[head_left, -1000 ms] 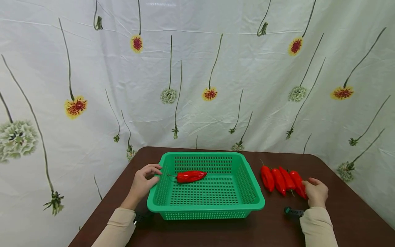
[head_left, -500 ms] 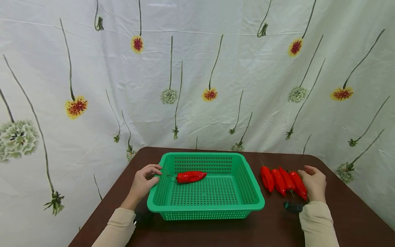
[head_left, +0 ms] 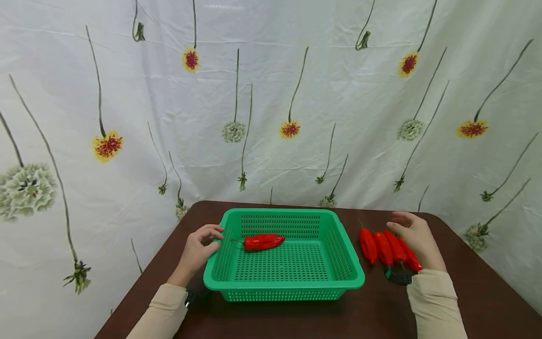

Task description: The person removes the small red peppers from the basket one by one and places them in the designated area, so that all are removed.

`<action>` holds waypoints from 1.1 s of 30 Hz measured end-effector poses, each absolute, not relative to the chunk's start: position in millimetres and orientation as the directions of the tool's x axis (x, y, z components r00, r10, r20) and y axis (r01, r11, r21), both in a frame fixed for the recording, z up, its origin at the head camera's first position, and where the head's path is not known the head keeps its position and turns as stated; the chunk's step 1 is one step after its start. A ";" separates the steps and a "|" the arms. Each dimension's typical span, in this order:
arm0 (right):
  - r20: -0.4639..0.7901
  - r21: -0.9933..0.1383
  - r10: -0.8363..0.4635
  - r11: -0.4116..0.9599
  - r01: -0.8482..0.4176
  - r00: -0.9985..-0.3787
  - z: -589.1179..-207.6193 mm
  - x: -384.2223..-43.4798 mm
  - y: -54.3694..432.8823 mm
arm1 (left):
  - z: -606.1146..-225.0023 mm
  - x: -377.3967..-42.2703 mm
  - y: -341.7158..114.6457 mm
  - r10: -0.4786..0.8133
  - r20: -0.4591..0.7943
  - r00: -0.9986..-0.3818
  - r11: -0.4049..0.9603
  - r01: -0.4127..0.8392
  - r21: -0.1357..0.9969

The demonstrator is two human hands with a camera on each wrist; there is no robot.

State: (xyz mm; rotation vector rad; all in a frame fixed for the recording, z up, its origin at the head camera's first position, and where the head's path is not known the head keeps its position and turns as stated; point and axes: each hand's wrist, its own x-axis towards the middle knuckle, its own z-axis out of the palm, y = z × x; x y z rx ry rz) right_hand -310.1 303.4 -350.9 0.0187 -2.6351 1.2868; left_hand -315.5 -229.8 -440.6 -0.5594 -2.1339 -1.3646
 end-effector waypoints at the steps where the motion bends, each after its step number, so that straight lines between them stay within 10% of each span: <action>1: 0.198 -0.770 0.058 0.627 -0.119 -0.978 -348.5 -309.2 300.6 | -440.7 -315.9 -229.7 0.056 0.640 -0.766 0.402 0.605 0.688; 33: 0.152 -0.777 -0.304 0.552 -0.304 -0.940 -302.8 -315.3 225.1 | -440.1 -314.9 -229.1 0.054 0.630 -0.775 0.392 0.596 0.700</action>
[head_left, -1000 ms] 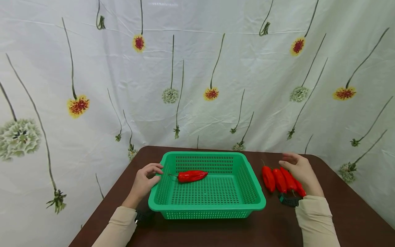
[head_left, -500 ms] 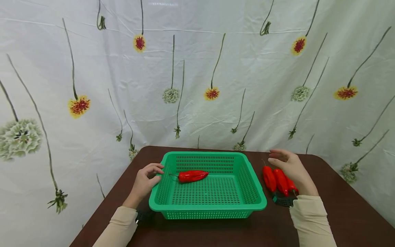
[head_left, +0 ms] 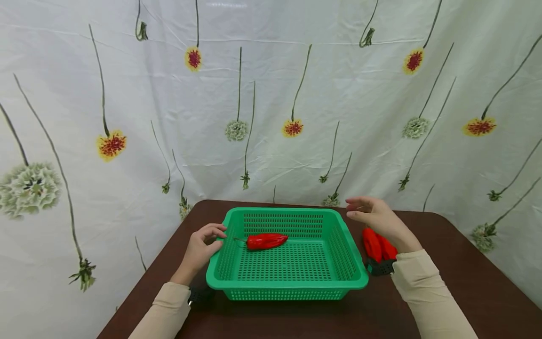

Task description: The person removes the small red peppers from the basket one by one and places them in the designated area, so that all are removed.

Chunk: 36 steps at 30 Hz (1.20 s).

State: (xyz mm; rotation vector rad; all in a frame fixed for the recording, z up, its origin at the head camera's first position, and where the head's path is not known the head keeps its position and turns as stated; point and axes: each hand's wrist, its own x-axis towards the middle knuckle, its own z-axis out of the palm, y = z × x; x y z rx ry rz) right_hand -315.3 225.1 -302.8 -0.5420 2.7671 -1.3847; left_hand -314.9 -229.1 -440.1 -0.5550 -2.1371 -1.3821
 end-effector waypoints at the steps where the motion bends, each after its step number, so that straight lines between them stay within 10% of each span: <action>1: 0.143 -0.771 -0.332 0.553 -0.315 -0.932 -300.5 -317.1 221.1 | -440.8 -314.6 -229.6 0.057 0.629 -0.775 0.384 0.599 0.703; 17: 0.014 -0.748 -0.706 0.463 -0.476 -0.709 -303.7 -355.0 171.5 | -440.9 -311.9 -229.8 0.052 0.629 -0.775 0.372 0.600 0.709; 36: -0.039 -0.768 -0.733 0.457 -0.449 -0.679 -325.5 -386.0 134.6 | -439.2 -312.9 -230.2 0.059 0.627 -0.777 0.366 0.601 0.710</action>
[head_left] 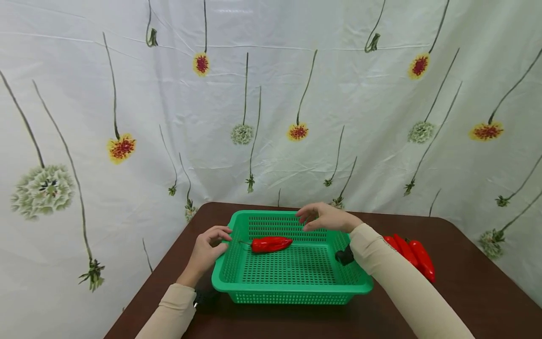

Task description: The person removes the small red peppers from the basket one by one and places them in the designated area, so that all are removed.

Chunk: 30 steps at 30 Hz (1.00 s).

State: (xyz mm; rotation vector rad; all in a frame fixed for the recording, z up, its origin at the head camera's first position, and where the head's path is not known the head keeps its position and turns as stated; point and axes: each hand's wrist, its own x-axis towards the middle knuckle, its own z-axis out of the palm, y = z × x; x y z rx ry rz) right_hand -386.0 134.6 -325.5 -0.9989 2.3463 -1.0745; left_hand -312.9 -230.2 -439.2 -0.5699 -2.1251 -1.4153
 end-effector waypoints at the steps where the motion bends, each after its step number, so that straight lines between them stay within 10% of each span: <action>1: -0.040 -0.765 -0.732 0.460 -0.450 -0.681 -327.7 -387.8 132.8 | -439.2 -312.9 -230.2 0.059 0.629 -0.775 0.368 0.603 0.708; 30: -0.092 -0.753 -0.703 0.513 -0.412 -0.706 -356.4 -412.8 90.9 | -438.7 -312.5 -230.7 0.068 0.644 -0.762 0.367 0.619 0.694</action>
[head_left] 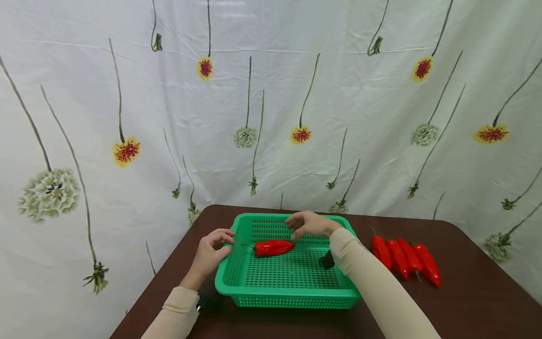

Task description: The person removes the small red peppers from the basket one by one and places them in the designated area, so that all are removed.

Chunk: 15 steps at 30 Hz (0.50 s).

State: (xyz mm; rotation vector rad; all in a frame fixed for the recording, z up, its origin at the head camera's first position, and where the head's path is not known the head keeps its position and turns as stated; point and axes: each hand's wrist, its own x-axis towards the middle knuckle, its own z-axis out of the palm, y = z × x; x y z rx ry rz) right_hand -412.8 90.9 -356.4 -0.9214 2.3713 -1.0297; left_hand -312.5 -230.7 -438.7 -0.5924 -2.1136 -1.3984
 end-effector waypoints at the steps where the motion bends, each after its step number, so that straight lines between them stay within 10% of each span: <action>1: -0.094 -0.751 -0.700 0.517 -0.412 -0.708 -356.3 -413.2 89.8 | -438.4 -312.7 -231.0 0.068 0.643 -0.763 0.361 0.620 0.697; 15: -0.052 -0.753 -0.684 0.505 -0.421 -0.727 -373.1 -413.1 78.7 | -438.7 -311.9 -227.8 0.064 0.646 -0.760 0.371 0.619 0.692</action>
